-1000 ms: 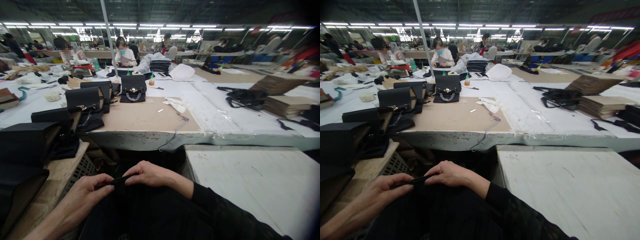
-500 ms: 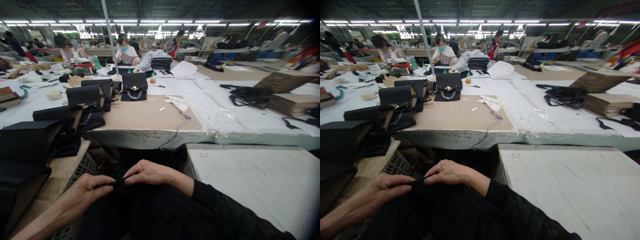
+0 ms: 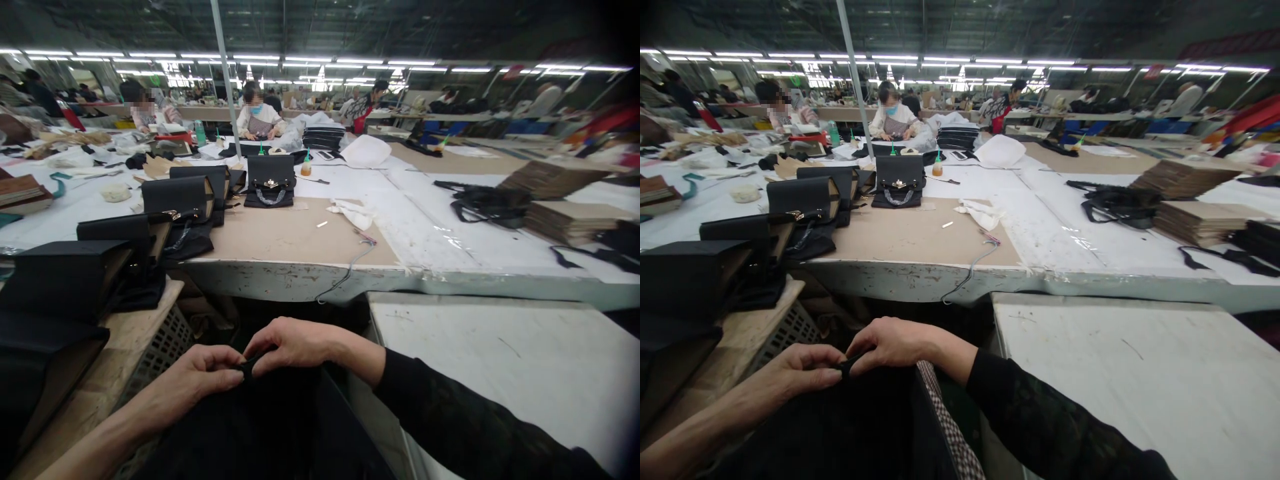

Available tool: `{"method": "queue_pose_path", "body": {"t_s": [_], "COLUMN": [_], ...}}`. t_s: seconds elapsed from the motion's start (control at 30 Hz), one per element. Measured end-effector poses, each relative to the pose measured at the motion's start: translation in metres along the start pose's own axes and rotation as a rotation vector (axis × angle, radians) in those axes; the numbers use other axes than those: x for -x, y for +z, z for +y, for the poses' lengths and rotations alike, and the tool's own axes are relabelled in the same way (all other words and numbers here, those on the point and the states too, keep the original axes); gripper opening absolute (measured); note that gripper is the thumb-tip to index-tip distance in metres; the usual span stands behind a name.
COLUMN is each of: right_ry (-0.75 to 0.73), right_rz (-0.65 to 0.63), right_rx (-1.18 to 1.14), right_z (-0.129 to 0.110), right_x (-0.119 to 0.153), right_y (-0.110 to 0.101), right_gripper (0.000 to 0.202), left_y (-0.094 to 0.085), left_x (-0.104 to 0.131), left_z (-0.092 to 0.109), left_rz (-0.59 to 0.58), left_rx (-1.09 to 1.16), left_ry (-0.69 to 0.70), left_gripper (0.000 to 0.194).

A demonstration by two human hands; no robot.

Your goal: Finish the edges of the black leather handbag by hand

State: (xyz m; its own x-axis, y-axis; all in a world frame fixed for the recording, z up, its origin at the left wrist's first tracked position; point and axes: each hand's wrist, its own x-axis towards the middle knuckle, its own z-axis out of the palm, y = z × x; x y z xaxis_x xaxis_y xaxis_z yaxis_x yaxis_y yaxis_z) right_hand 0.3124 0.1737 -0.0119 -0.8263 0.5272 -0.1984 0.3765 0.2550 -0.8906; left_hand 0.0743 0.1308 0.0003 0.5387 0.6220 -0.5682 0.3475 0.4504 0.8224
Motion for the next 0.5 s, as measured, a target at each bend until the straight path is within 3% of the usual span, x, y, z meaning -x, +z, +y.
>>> {"method": "queue_pose_path", "body": {"t_s": [0.13,0.27,0.37,0.5], "right_ry": [0.042,0.035,-0.03,-0.055], "right_rz": [0.073,0.043,-0.048,-0.153], "right_rx": [0.063,0.017,-0.068,-0.252], "right_z": [0.006,0.011,0.016,0.027], "right_x": [0.004,0.005,0.003,-0.002], "right_y": [0.008,0.007,0.003,0.0], "right_gripper": [0.036,0.037,0.039,0.04], "left_y": [0.006,0.007,0.005,-0.001], "left_x": [0.011,0.033,0.04,0.03], "left_z": [0.004,0.008,0.003,-0.01], "left_rz": [0.027,0.09,0.073,0.064], "left_rx": [-0.201,-0.382,-0.36,-0.176], "left_ry": [0.031,0.011,-0.012,-0.119], "left_gripper": [0.043,0.047,0.043,0.047]}}
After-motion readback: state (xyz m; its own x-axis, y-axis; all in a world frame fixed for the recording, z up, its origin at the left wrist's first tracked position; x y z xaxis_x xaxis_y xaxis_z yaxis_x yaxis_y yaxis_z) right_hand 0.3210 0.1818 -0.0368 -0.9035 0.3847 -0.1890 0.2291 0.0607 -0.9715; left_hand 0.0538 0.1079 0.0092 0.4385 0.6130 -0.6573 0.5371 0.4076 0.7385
